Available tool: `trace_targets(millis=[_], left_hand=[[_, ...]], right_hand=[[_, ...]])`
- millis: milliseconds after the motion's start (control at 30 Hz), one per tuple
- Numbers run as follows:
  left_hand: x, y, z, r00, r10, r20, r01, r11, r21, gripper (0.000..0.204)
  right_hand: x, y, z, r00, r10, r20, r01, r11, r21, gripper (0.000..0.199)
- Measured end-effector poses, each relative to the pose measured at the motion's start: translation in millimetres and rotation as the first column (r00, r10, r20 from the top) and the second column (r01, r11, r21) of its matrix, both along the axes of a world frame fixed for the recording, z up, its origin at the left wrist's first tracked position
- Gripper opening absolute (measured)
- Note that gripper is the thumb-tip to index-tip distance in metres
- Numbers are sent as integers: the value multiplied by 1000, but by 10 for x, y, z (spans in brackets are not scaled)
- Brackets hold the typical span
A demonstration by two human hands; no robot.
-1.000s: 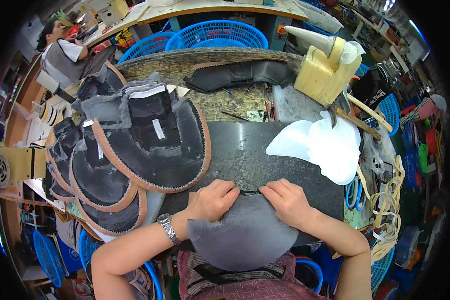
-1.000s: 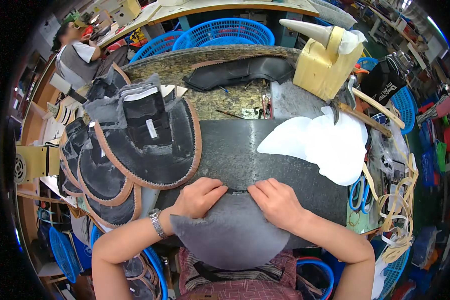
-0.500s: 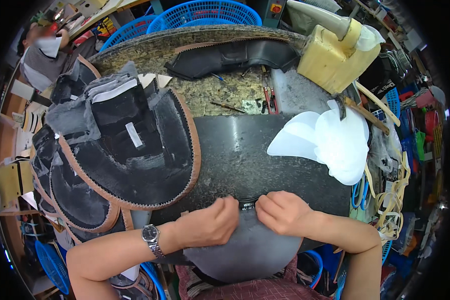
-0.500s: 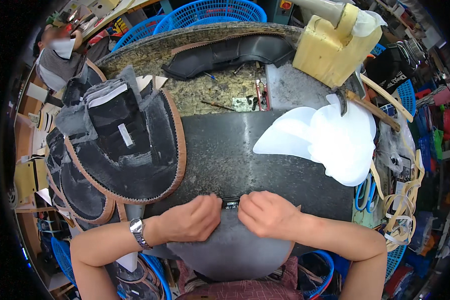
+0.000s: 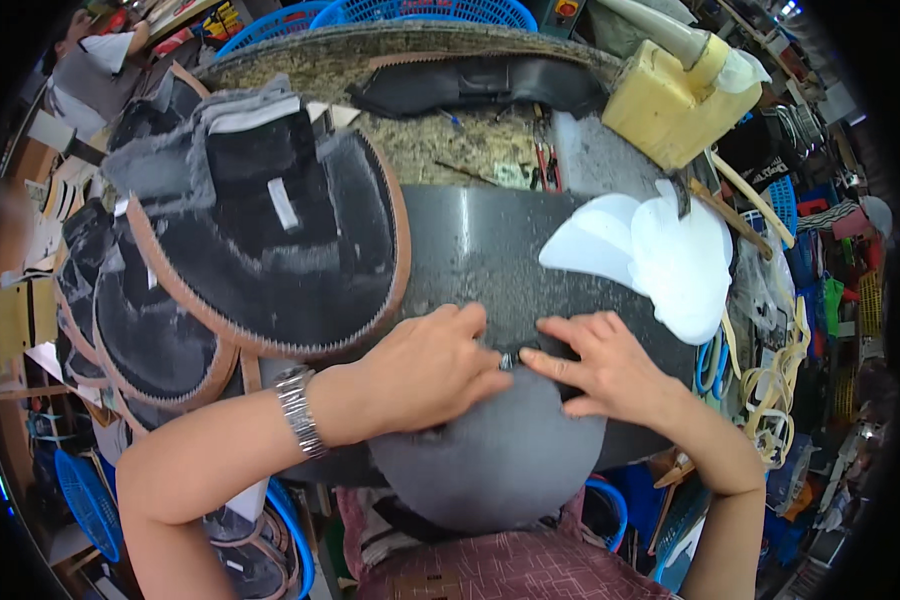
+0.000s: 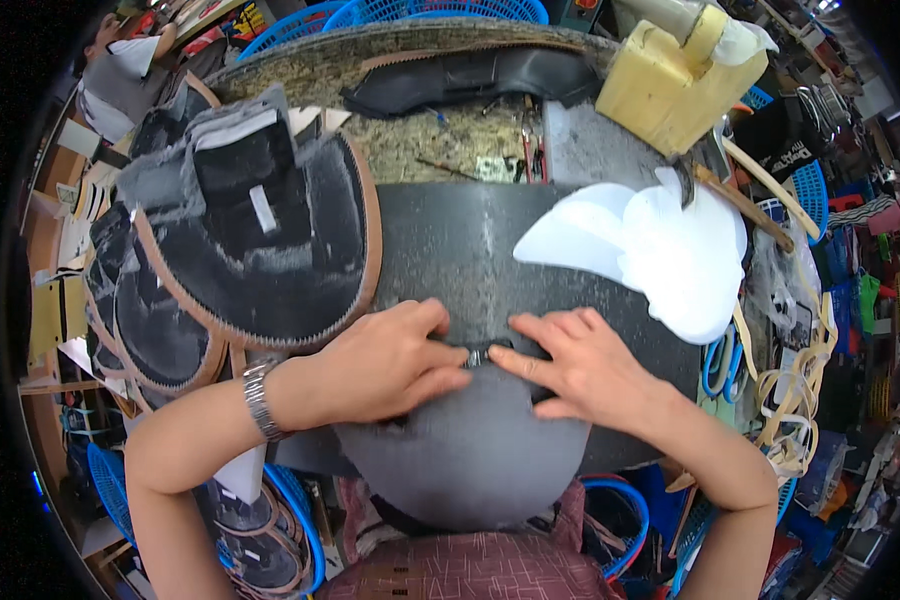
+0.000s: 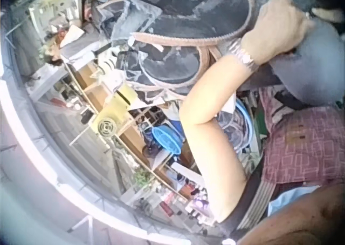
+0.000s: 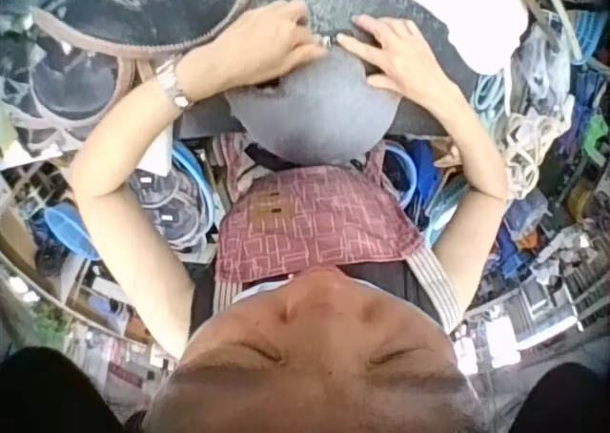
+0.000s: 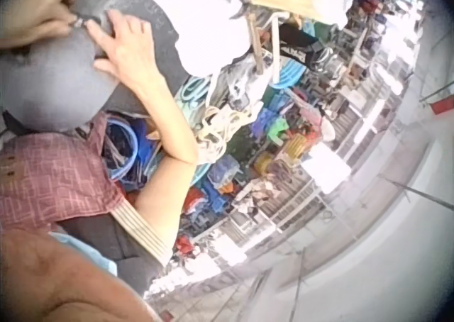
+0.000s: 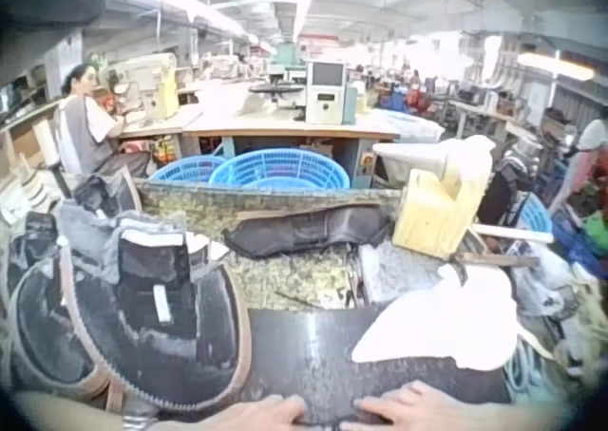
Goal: The person assembles shoe components by hand in a workshop setting. They place white foam inserts into black fabric shoe parts, then add grey felt-like material on top, pressing each layer into place. The person handles the parts one at a time, stacking the finished units on the table.
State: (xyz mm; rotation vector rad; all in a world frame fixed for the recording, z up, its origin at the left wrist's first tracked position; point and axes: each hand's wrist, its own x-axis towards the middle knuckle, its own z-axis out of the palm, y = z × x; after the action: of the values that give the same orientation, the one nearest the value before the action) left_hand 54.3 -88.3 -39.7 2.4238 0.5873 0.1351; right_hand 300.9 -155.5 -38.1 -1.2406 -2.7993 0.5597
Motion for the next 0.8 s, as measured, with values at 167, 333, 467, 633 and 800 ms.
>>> trace_targets(millis=[167, 333, 467, 633, 800], left_hand=[[86, -171, -163, 984, 178, -15, -174, 976, 128, 25], [108, 61, -201, 976, 135, 168, -195, 887, 418, 17], [171, -143, -196, 998, -46, 37, 17, 825, 565, 34], [362, -380, -114, 970, 219, -108, -151, 884, 441, 44], [440, -707, -189, 940, 333, -75, -262, 844, 468, 60]], right_hand=[[168, -66, 10, 996, 8, -89, -15, 997, -78, 82], [184, -625, 19, 979, -32, -201, 119, 891, 438, 64], [-180, -1020, 174, 998, 35, 47, -53, 888, 457, 48], [-214, -1127, -78, 622, -531, -575, 353, 846, -399, 58], [-314, -1233, -285, 804, -393, -446, 365, 919, -151, 54]])
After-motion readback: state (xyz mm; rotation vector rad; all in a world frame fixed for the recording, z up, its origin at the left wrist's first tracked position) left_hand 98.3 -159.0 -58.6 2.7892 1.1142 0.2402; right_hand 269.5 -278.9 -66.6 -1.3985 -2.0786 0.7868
